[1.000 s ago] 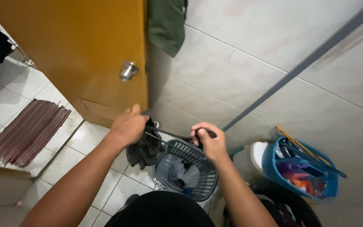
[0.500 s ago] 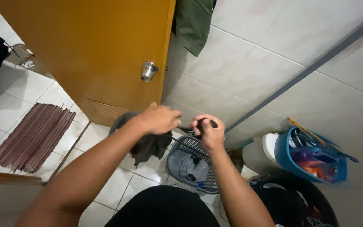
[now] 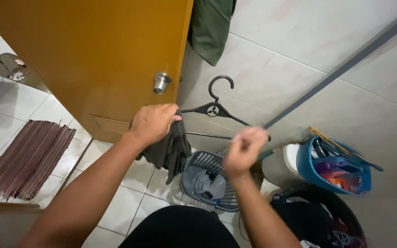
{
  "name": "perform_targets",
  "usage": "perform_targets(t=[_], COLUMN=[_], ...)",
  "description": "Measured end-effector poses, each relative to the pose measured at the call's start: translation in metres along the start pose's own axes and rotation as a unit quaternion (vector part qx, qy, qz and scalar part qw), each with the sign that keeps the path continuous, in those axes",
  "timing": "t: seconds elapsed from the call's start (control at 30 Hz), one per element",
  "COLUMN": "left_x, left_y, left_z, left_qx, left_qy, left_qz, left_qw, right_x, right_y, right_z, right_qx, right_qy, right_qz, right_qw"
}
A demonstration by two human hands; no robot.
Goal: Taking items of clothing from a laundry basket and putting them on plastic hangers.
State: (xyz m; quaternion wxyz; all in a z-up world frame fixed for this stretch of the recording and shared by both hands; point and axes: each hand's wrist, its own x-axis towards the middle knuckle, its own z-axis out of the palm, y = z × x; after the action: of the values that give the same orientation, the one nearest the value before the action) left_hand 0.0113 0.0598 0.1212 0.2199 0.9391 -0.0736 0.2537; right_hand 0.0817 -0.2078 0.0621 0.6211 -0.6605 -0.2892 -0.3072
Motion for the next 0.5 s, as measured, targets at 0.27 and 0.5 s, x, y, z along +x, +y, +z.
perform_targets(t=[0.27, 0.5], left_x=[0.010, 0.000], left_y=[0.018, -0.017], left_z=[-0.026, -0.046], left_qx=[-0.027, -0.025], left_qy=[0.030, 0.058], left_qz=[0.025, 0.001], left_qw=[0.999, 0.998], right_x=[-0.053, -0.048], right_y=[0.017, 0.096], right_z=[0.037, 0.012], right_qx=[-0.063, -0.059], right_qy=[-0.353, -0.525], right_qz=[0.076, 0.310], right_qw=[0.930, 0.790])
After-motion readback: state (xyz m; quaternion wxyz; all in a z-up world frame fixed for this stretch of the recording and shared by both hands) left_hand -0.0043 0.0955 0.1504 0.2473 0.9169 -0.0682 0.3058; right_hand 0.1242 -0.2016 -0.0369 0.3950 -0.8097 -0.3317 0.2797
